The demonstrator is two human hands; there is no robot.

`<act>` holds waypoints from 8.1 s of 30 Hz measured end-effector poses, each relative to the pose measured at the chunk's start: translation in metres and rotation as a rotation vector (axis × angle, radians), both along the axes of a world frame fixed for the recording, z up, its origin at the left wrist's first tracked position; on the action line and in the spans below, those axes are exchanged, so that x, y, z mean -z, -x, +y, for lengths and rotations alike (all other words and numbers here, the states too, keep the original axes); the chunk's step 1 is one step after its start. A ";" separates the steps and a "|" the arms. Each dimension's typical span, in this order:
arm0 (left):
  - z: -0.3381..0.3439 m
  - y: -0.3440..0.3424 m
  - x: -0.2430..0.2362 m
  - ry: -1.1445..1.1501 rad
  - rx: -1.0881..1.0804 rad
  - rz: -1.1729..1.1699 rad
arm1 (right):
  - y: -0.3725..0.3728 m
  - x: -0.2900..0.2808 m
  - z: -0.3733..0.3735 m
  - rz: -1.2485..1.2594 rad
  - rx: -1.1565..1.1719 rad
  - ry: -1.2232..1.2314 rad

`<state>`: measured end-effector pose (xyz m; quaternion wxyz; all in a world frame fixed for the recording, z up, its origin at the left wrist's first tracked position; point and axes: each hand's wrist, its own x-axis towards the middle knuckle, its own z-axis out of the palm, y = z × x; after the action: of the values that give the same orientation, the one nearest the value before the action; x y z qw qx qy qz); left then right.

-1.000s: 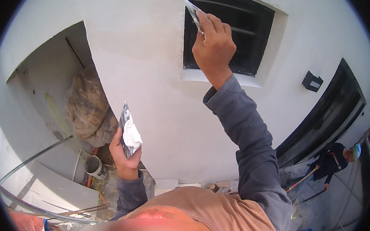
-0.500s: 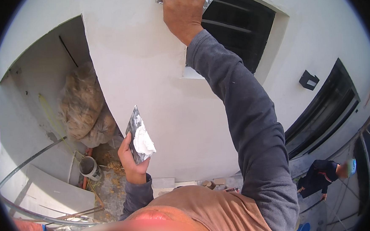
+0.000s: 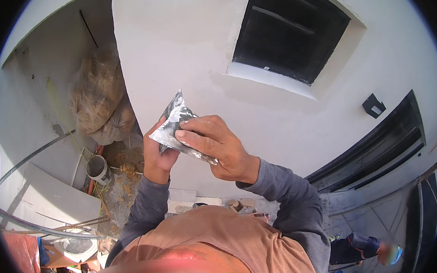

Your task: The person uses a putty knife to apply and smooth white plaster onto a wall surface around a window frame. They repeatedly transfer plaster between two knives and spread it evenly across the wall.

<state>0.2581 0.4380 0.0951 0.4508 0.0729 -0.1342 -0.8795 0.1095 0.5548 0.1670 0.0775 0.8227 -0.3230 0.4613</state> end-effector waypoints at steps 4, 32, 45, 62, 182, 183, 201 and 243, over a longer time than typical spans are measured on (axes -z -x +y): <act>-0.012 -0.010 -0.016 0.007 0.035 0.044 | 0.042 0.002 0.018 0.002 0.380 -0.237; 0.010 -0.014 -0.003 0.109 -0.051 0.020 | 0.102 -0.079 -0.099 -0.613 0.470 0.300; -0.019 0.015 -0.069 0.568 -0.101 -0.283 | 0.065 -0.054 0.048 0.469 0.397 0.056; -0.040 0.013 -0.050 0.582 -0.235 -0.300 | 0.050 -0.068 0.037 0.697 0.580 0.029; -0.203 0.056 -0.014 0.676 -0.649 -0.040 | 0.096 -0.050 -0.124 0.474 1.166 0.744; -0.202 0.056 -0.014 0.674 -0.651 -0.041 | 0.092 -0.052 -0.116 0.461 1.137 0.728; -0.210 0.059 -0.004 0.665 -0.652 -0.012 | 0.103 -0.049 -0.136 0.619 1.172 0.781; -0.080 0.045 -0.043 0.284 0.140 0.145 | 0.020 -0.044 -0.016 0.361 0.525 0.079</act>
<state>0.2127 0.3579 0.1381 0.4026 -0.0645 -0.2289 -0.8840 0.0897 0.5388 0.2113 0.2818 0.7764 -0.4869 0.2842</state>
